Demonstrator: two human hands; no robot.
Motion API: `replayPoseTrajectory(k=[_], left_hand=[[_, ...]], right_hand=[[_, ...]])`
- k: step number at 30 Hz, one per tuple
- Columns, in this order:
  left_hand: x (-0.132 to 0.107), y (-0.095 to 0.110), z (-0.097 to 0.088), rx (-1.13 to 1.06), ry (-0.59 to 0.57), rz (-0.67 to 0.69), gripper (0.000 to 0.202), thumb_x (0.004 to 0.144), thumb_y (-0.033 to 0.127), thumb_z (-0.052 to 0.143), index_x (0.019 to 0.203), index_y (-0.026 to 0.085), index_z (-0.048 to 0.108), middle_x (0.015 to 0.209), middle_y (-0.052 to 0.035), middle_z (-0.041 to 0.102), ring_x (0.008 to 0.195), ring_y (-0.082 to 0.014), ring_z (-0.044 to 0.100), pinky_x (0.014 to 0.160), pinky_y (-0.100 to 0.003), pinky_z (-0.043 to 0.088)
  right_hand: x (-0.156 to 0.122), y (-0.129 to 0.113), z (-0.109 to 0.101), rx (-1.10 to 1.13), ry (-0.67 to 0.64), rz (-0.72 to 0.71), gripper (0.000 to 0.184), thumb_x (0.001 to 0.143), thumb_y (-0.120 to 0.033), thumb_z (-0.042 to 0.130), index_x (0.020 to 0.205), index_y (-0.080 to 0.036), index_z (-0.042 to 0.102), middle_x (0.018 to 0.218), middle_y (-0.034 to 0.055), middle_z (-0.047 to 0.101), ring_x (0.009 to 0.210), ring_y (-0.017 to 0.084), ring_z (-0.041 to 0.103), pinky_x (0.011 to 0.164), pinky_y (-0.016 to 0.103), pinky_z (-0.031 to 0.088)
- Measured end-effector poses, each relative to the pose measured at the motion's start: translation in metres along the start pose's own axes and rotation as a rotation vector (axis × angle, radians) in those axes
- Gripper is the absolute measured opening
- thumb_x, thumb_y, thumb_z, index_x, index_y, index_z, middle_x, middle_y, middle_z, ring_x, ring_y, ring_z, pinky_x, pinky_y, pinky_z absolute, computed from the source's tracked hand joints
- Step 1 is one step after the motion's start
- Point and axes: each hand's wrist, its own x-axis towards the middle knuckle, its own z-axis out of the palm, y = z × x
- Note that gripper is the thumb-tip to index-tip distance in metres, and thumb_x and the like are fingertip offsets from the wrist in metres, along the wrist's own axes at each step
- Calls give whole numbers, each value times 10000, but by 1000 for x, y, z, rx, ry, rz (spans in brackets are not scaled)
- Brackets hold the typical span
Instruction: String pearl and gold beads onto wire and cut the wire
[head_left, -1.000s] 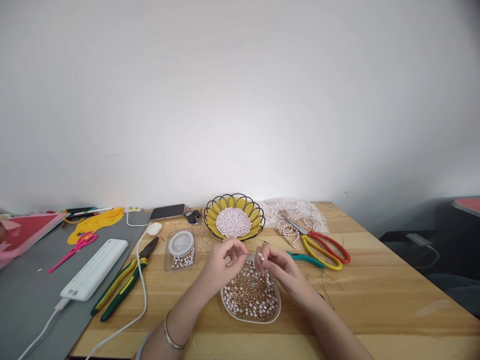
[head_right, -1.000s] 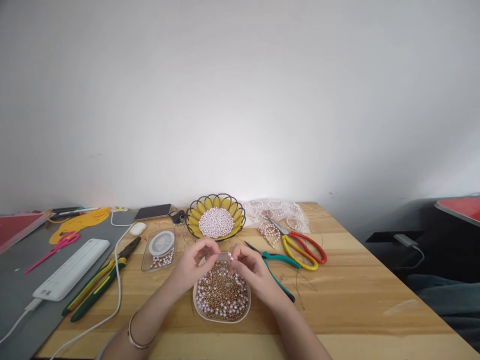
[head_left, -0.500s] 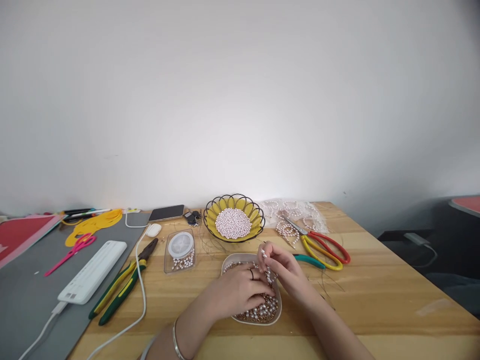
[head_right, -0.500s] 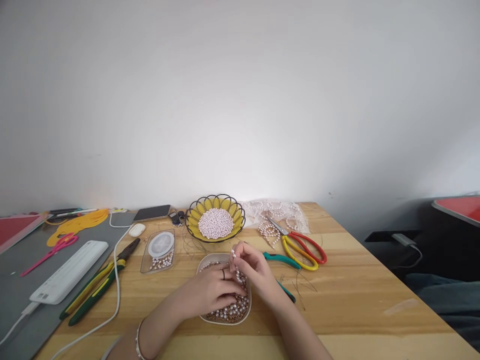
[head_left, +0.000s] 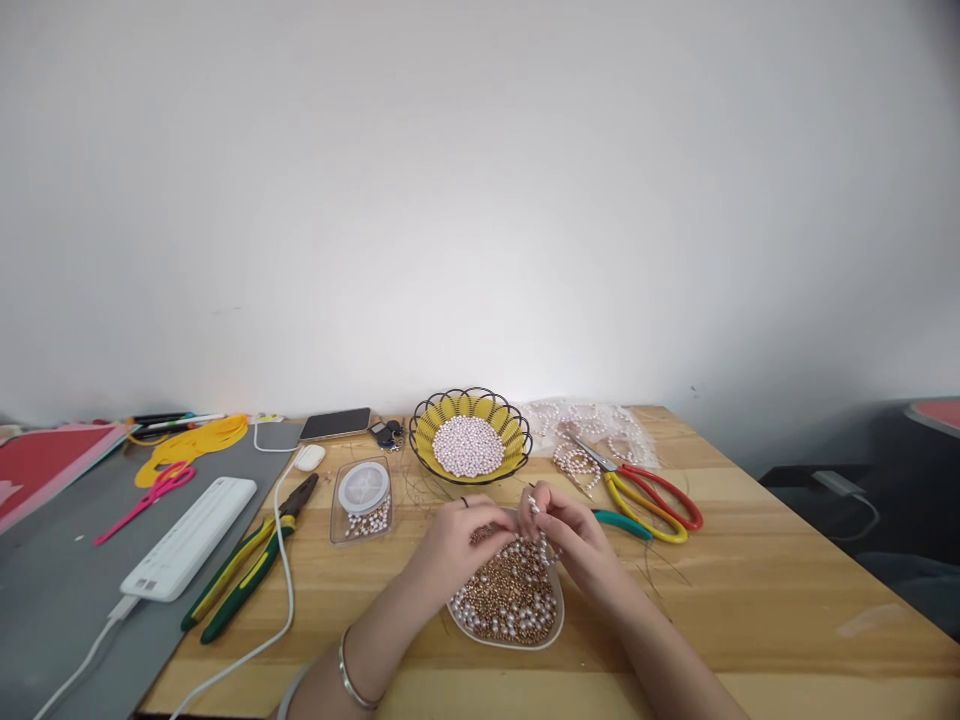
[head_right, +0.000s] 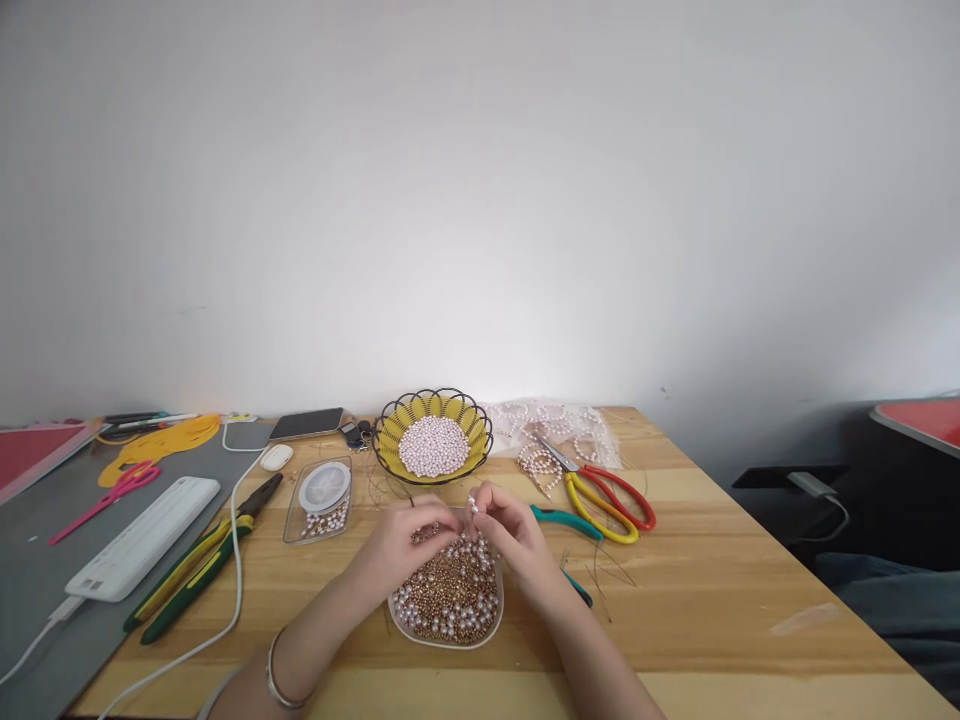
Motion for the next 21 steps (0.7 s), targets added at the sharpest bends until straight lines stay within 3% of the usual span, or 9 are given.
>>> replayPoseTrajectory(k=[3, 6, 13, 21], left_hand=[[2, -1, -6, -200, 206, -86, 116, 891, 210, 709, 935, 179, 811, 946, -91, 806, 864, -223, 741, 790, -312, 577], [3, 0, -9, -418, 291, -135, 144, 846, 291, 770, 922, 180, 821, 957, -93, 816, 888, -226, 758, 803, -306, 600], [3, 1, -7, -593, 300, -188, 201, 785, 343, 841, 894, 175, 823, 926, -87, 828, 884, -220, 780, 823, -300, 627], [3, 1, -7, -580, 291, -165, 208, 794, 360, 843, 902, 182, 824, 931, -88, 829, 887, -212, 783, 832, -289, 629]], right_hand=[[0, -1, 0, 9, -5, -24, 325, 964, -442, 649, 758, -222, 527, 702, -12, 540, 668, 179, 467, 656, 307, 357], [0, -2, 1, 17, -53, -18, 348, 963, -459, 647, 744, -222, 516, 693, -17, 530, 657, 173, 458, 649, 306, 346], [-2, -4, 5, -9, -138, 116, 379, 919, -518, 696, 766, -219, 523, 696, -28, 527, 664, 163, 455, 666, 306, 344], [-4, -5, 4, -30, -155, 135, 407, 909, -542, 699, 761, -216, 507, 697, -25, 532, 663, 161, 459, 657, 303, 346]])
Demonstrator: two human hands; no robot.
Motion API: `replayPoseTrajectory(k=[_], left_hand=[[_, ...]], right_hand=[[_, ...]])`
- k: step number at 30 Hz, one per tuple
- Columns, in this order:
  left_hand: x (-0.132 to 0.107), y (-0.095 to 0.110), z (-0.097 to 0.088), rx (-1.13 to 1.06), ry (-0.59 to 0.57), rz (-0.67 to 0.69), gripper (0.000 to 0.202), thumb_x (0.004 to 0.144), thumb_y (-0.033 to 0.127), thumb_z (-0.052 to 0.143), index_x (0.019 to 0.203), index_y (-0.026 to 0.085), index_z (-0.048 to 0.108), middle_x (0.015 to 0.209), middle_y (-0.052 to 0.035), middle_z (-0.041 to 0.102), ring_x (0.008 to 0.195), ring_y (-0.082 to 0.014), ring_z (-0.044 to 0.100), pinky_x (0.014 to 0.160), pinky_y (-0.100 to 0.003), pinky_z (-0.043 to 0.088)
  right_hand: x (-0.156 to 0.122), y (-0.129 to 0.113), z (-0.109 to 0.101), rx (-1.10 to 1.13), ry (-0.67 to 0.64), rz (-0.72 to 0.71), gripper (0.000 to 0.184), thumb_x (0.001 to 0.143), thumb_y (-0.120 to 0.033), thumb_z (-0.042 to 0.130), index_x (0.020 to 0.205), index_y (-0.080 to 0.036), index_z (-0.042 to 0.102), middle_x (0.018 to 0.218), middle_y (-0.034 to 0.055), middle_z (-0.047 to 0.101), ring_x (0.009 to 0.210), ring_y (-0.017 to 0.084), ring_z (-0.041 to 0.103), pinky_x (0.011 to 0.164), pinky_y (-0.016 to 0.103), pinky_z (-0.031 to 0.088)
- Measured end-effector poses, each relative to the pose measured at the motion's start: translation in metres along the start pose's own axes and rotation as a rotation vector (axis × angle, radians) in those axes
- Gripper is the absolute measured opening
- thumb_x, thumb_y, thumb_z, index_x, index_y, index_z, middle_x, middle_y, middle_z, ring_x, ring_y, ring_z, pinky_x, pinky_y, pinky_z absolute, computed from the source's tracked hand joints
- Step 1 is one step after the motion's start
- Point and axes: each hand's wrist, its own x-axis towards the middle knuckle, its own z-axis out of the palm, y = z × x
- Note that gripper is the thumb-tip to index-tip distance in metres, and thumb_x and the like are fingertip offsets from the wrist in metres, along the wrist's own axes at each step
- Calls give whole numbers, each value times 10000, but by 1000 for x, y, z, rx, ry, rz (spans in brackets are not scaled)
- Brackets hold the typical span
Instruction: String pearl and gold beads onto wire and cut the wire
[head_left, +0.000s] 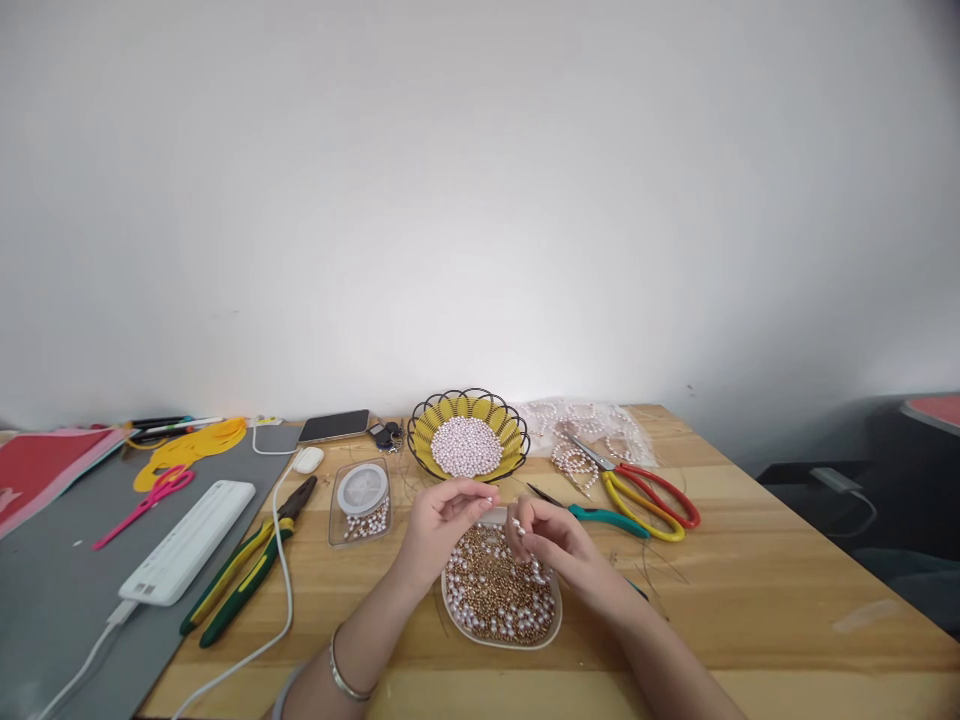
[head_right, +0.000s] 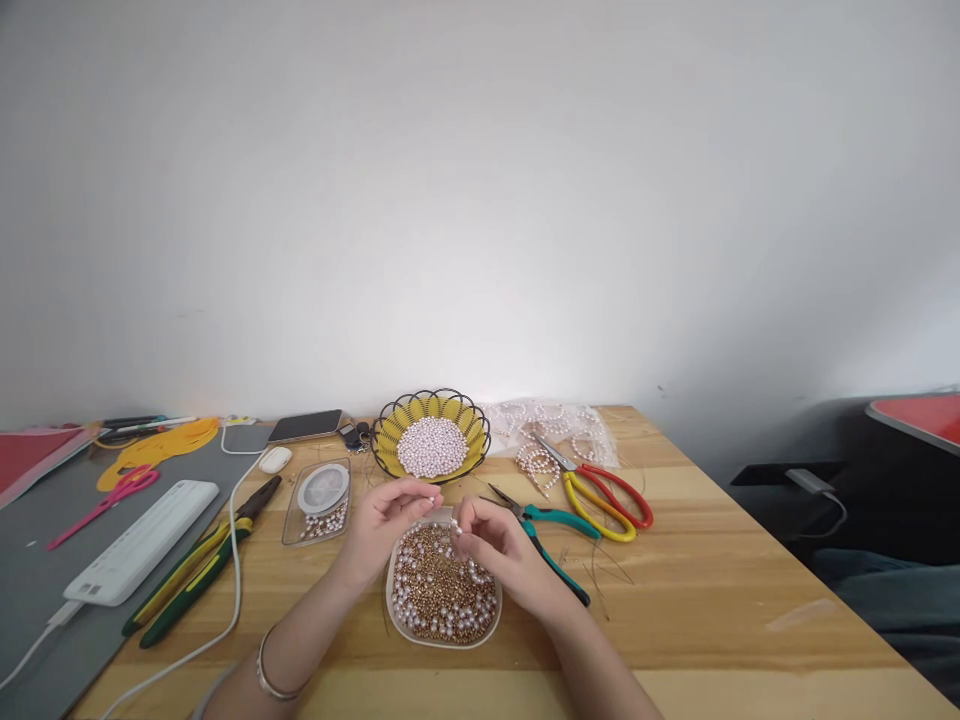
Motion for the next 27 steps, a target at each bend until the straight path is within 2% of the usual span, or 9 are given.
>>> replayPoseTrajectory(k=[10, 20, 27], left_hand=[[2, -1, 0, 59, -14, 95, 150, 811, 318, 825, 904, 202, 844, 921, -90, 805, 867, -211, 759, 795, -291, 614], [1, 0, 1, 58, -6, 29, 150, 820, 312, 805, 912, 195, 827, 934, -82, 815, 877, -205, 762, 803, -280, 610], [0, -1, 0, 71, -9, 33, 191, 819, 341, 804, 919, 178, 820, 940, -90, 808, 887, -219, 761, 809, -300, 613]], right_hand=[[1, 1, 0, -35, 6, 37, 413, 901, -557, 697, 771, -218, 499, 696, -32, 515, 673, 161, 452, 659, 299, 344], [-1, 1, 0, -35, -8, 25, 408, 914, -546, 688, 771, -218, 490, 703, -32, 512, 669, 157, 454, 666, 302, 350], [1, 0, 1, -38, 5, 30, 436, 892, -583, 696, 758, -220, 494, 694, -29, 518, 664, 162, 459, 659, 305, 350]])
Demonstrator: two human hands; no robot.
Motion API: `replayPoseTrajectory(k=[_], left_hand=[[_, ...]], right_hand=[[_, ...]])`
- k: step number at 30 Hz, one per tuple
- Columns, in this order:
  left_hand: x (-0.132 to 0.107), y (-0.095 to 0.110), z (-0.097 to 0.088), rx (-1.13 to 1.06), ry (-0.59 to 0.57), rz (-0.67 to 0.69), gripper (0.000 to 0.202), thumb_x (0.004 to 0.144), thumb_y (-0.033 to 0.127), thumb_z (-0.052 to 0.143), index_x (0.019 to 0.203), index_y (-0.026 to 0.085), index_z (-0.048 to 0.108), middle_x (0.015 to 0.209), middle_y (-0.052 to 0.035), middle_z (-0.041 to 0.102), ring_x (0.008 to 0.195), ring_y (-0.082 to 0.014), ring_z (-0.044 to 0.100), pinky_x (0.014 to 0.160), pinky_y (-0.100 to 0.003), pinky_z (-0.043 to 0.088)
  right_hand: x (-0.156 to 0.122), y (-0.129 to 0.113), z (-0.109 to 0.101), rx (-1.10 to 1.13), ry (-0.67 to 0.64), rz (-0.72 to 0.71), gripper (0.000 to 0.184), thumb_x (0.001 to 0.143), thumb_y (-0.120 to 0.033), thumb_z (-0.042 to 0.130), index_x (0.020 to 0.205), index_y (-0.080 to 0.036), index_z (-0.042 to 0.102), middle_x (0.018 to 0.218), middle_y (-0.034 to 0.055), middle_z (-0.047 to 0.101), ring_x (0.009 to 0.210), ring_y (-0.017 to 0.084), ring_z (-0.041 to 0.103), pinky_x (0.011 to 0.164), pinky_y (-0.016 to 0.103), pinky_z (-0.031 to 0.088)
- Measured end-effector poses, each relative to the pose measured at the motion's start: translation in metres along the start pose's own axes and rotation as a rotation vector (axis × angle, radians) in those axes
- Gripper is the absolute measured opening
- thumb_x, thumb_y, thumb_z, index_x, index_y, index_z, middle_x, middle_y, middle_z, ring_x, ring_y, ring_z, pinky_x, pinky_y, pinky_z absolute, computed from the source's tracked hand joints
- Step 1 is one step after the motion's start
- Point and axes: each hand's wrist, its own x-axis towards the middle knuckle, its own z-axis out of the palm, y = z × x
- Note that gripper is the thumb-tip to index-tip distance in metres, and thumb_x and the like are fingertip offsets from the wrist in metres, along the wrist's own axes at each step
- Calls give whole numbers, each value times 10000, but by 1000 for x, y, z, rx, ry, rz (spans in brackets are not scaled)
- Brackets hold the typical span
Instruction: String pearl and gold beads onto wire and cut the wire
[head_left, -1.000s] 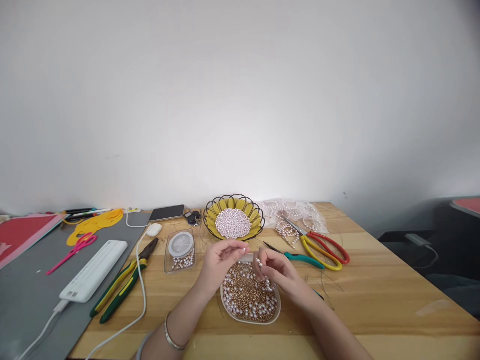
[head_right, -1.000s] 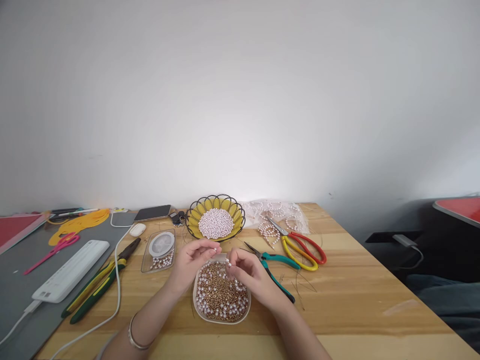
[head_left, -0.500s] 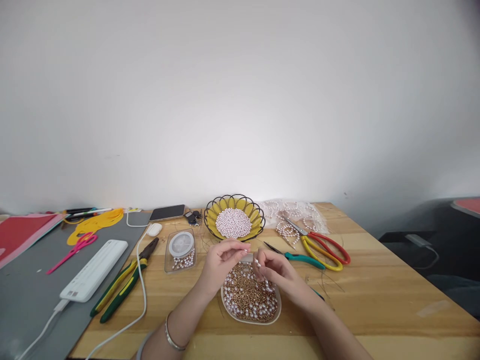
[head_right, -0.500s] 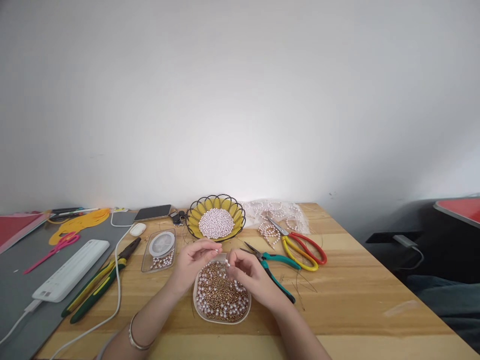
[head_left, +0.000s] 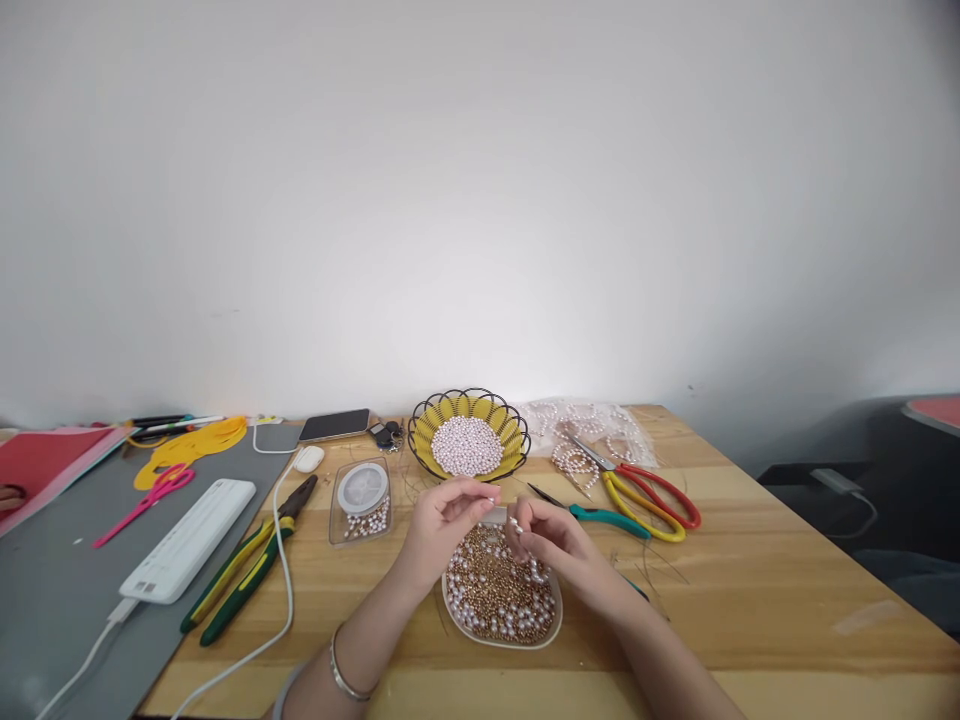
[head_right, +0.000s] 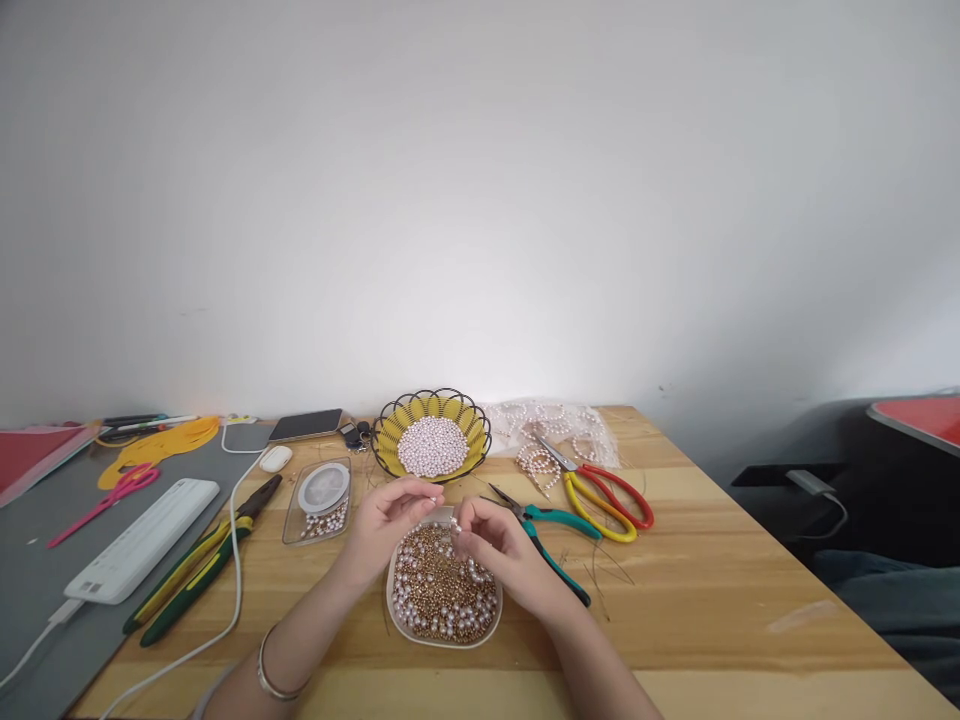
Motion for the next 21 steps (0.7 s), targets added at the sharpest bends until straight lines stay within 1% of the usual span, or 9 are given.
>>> replayPoseTrajectory(k=[4, 7, 13, 21], left_hand=[[0, 1, 0, 5, -3, -11, 207, 824, 355, 799, 924, 174, 815, 950, -95, 807, 901, -229, 762, 829, -323, 618], [0, 2, 0, 23, -15, -16, 228, 830, 374, 793, 935, 173, 815, 956, -102, 807, 916, -240, 761, 842, -341, 619], [0, 1, 0, 42, -11, 32, 235, 844, 391, 783, 929, 174, 816, 942, -98, 791, 888, -225, 745, 821, -321, 608], [1, -2, -1, 35, -16, 59, 193, 858, 353, 773, 928, 178, 814, 917, -83, 777, 874, -212, 729, 797, -306, 593]], right_hand=[[1, -1, 0, -4, 8, -5, 423, 904, -577, 682, 762, -224, 497, 693, -27, 516, 663, 163, 449, 659, 309, 342], [1, -2, 0, -8, 8, 17, 440, 884, -597, 695, 761, -228, 491, 681, -33, 504, 660, 165, 444, 652, 308, 333], [1, -4, 0, -9, 19, 17, 447, 882, -603, 692, 755, -225, 491, 678, -31, 508, 660, 165, 438, 652, 306, 336], [1, -6, 1, -12, 29, 16, 448, 882, -604, 690, 751, -223, 493, 683, -26, 508, 666, 168, 438, 661, 308, 343]])
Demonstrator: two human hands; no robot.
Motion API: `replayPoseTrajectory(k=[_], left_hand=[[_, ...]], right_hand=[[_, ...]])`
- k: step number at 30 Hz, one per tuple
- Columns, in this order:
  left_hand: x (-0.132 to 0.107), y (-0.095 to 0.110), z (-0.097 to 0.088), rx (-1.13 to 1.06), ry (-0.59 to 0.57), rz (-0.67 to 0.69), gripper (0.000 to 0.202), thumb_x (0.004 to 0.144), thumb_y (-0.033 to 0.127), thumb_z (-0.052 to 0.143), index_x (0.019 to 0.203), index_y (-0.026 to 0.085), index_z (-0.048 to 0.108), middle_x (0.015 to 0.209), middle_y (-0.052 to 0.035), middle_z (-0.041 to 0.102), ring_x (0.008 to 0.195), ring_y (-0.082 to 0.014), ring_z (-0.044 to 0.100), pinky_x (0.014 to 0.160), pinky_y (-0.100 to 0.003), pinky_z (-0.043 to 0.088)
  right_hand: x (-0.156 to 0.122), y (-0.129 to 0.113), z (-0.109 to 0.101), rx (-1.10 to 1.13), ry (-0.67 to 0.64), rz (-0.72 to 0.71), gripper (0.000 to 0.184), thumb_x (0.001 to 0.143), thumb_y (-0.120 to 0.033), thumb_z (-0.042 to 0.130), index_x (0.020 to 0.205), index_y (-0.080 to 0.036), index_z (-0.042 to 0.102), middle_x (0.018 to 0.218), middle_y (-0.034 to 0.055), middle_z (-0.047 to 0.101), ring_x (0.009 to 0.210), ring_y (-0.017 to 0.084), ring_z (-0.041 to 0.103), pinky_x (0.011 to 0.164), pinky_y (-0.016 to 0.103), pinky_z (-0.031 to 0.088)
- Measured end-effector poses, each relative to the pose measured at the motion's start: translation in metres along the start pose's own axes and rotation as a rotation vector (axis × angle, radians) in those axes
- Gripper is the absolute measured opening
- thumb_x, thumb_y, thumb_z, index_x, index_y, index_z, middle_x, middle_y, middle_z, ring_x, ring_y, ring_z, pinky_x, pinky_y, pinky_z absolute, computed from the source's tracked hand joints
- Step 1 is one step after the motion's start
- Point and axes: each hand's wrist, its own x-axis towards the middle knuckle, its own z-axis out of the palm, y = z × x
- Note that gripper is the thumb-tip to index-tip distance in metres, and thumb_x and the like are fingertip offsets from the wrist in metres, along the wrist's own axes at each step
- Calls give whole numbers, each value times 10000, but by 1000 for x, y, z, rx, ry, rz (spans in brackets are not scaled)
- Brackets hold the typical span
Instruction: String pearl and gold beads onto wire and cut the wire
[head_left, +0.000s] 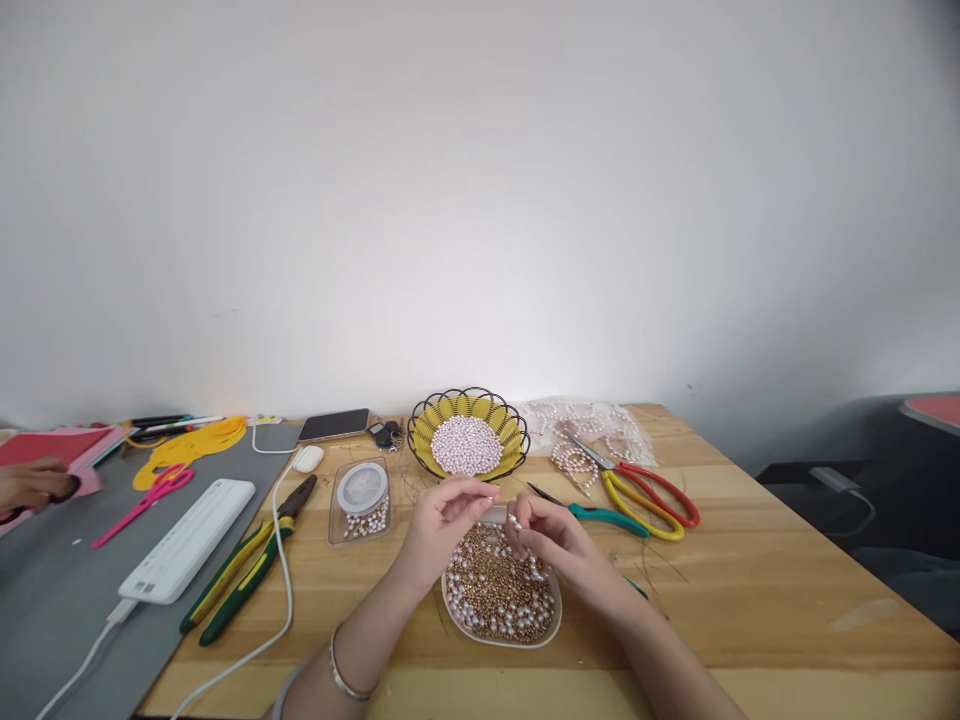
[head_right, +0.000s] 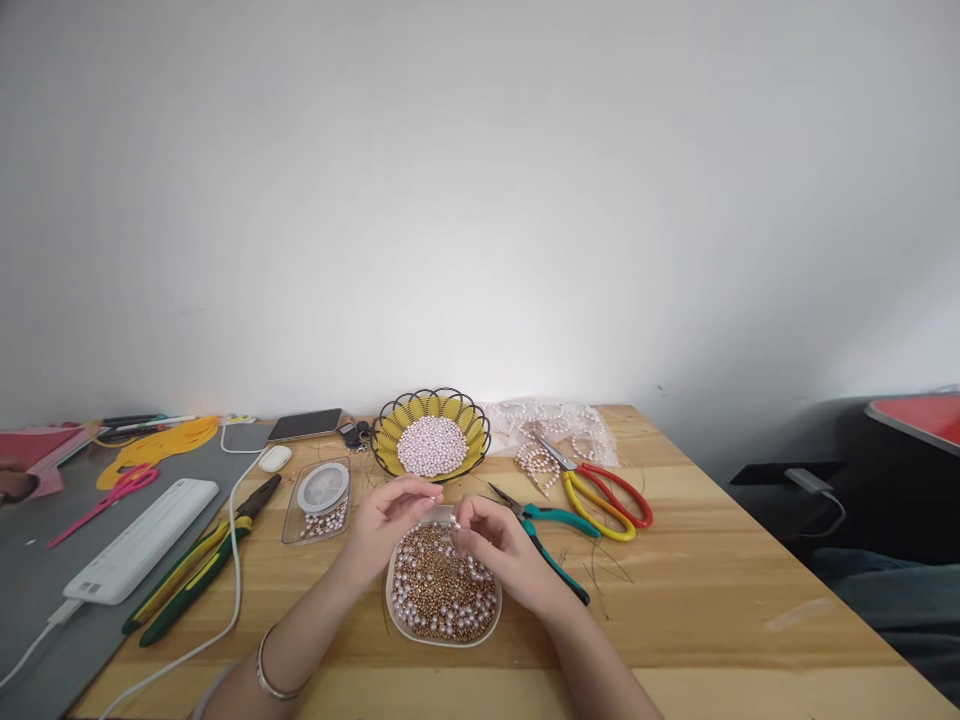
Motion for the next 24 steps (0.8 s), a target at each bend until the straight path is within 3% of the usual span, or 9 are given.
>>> replayPoseTrajectory(k=[4, 11, 18, 22, 24], left_hand=[[-1, -1, -1, 88, -18, 52, 146, 892, 286, 732, 949, 182, 817, 930, -89, 773, 875, -216, 729, 787, -308, 590], [-2, -5, -5, 429, -133, 348, 201, 960, 195, 622, 1020, 215, 813, 938, -92, 732, 867, -200, 706, 792, -308, 571], [0, -1, -5, 309, -183, 277, 151, 949, 251, 677, 996, 233, 820, 1026, -92, 717, 979, -220, 693, 900, -344, 559], [-2, 4, -5, 203, -124, 187, 338, 976, 308, 633, 1306, 255, 682, 1165, -107, 693, 1056, -235, 670, 899, -344, 560], [-3, 8, -5, 188, -75, 107, 370, 1011, 320, 559, 1369, 235, 601, 1161, -107, 697, 1038, -227, 678, 885, -335, 561]], right_hand=[[0, 2, -1, 0, 7, 5, 431, 891, -586, 689, 757, -224, 497, 680, -26, 515, 661, 166, 440, 651, 305, 340], [1, 2, 0, -16, 8, -8, 437, 889, -592, 686, 753, -224, 494, 677, -28, 519, 651, 162, 453, 646, 297, 343], [0, 0, 0, -47, -9, -10, 400, 916, -568, 668, 777, -224, 520, 713, -13, 538, 691, 175, 477, 673, 307, 366], [0, -3, 2, -28, 10, -29, 362, 923, -550, 674, 807, -224, 570, 742, -5, 547, 711, 183, 488, 693, 317, 387], [1, -4, 2, -28, 28, -58, 347, 935, -539, 664, 808, -224, 592, 750, -1, 553, 718, 188, 498, 701, 321, 401]])
